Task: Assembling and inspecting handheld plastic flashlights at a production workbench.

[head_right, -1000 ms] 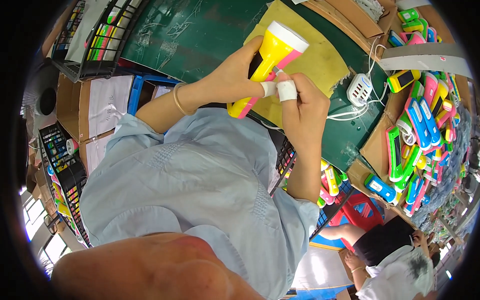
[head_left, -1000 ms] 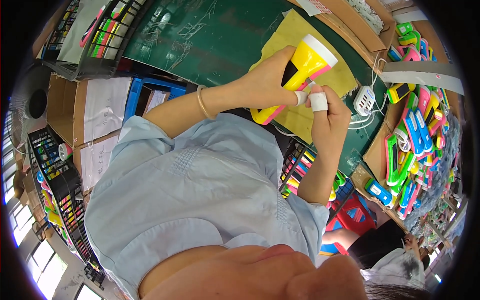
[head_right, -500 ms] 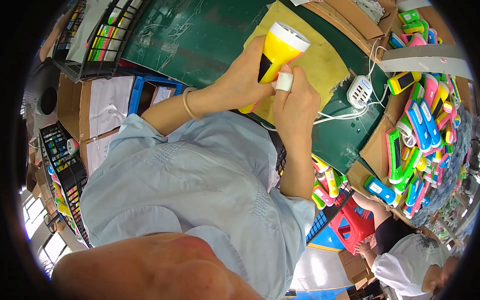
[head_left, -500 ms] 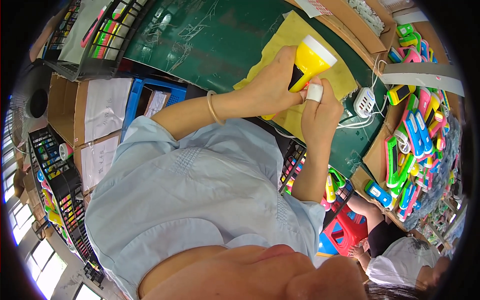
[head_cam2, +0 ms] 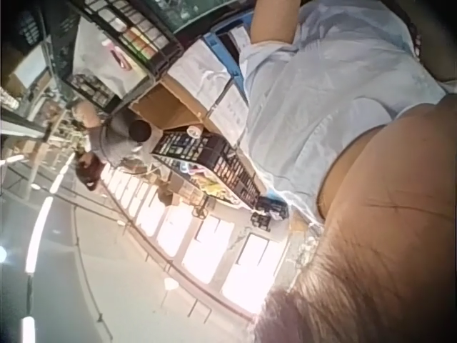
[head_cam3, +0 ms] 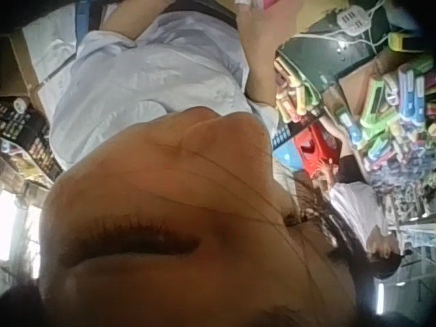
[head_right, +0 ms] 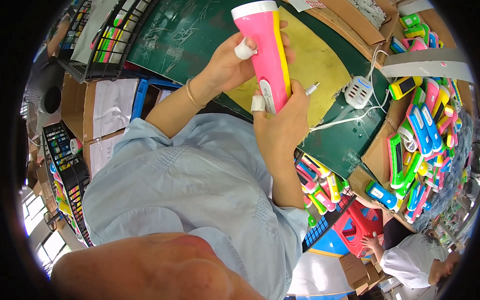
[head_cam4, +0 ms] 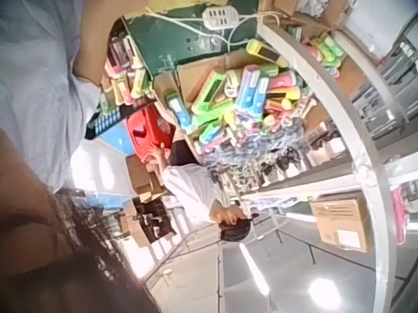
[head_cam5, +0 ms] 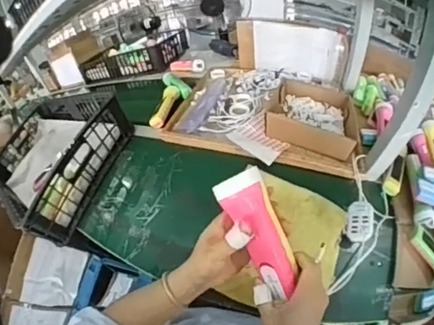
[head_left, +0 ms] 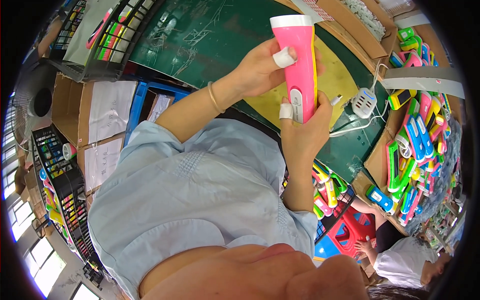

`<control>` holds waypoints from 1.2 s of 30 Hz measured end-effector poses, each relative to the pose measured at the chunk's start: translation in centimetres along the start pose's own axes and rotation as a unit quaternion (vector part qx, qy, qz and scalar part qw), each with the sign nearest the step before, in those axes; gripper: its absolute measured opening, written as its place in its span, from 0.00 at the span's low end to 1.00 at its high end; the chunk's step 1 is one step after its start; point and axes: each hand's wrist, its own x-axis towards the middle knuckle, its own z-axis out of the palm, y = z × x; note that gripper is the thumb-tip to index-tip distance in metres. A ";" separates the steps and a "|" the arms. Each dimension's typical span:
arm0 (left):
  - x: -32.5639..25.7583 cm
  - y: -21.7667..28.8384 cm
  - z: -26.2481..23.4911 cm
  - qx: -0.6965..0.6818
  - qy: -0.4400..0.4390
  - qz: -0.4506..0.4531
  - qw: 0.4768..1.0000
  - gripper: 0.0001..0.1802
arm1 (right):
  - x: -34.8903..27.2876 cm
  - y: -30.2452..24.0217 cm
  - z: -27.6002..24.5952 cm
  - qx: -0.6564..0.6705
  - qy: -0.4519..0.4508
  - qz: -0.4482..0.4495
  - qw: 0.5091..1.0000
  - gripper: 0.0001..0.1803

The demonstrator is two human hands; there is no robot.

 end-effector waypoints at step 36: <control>-1.7 0.7 -0.6 0.137 -0.133 -0.228 0.955 0.19 | 5.0 3.4 -1.0 0.474 -0.126 0.248 0.835 0.29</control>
